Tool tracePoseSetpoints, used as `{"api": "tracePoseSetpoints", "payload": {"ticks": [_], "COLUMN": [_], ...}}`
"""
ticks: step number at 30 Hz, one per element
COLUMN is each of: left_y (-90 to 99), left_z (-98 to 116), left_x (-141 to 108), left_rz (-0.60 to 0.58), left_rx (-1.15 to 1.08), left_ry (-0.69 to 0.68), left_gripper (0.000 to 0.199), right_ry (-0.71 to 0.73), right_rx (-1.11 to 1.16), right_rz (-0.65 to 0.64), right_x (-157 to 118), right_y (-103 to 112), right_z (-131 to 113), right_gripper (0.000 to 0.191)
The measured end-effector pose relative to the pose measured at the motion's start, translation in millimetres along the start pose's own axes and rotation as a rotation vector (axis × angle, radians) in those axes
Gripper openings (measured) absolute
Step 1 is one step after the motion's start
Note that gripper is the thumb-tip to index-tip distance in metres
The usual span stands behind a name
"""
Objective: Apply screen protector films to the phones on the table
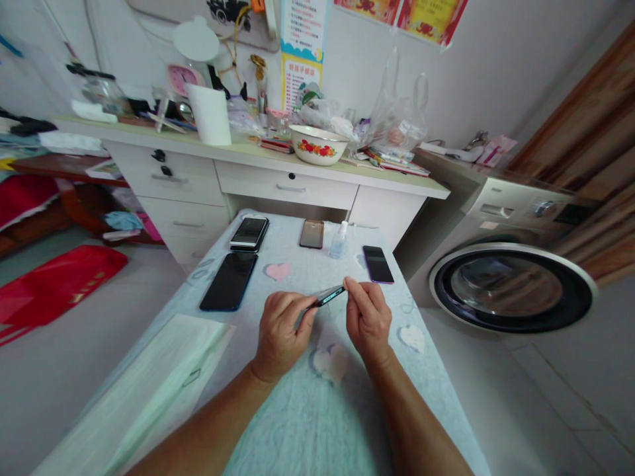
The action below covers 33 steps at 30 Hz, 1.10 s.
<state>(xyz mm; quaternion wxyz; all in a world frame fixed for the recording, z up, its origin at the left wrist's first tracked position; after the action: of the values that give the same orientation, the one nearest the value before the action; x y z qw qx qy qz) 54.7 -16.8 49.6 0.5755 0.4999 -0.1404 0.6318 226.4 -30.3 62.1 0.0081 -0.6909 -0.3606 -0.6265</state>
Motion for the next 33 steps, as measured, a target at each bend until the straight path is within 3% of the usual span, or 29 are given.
{"api": "tracePoseSetpoints", "payload": {"ticks": [12,23,33], "left_y": [-1.9,-3.9,-4.1], "left_z": [2,0,-1], "left_x": [0,-3,-4], "left_rz": [-0.002,-0.027,-0.022], "left_rx": [-0.007,0.004,0.002], "left_ry": [-0.012,0.003,-0.023], "left_gripper": [0.015,0.012,0.014], "right_ry": [0.015,0.154,0.134], "right_rx": [0.027,0.092,0.094], "right_rz": [-0.007,-0.037,-0.034], "right_x": [-5,-8,-7], "right_y": [-3,0,-1], "right_z": [-10,-38,-30], "right_gripper": [0.051,0.054,0.055]}}
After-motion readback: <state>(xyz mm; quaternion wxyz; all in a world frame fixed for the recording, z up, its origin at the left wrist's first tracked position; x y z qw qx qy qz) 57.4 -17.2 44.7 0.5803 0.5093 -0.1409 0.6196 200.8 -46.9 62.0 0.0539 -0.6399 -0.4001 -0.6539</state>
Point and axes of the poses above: each hand's wrist, its own x-axis towards the middle knuckle, its own y-axis out of the back of the hand, z = x × y, the point moved 4 cm from there along x, towards the middle knuckle, and after that the axes turned 7 degrees about -x, right-handed, at the moved point
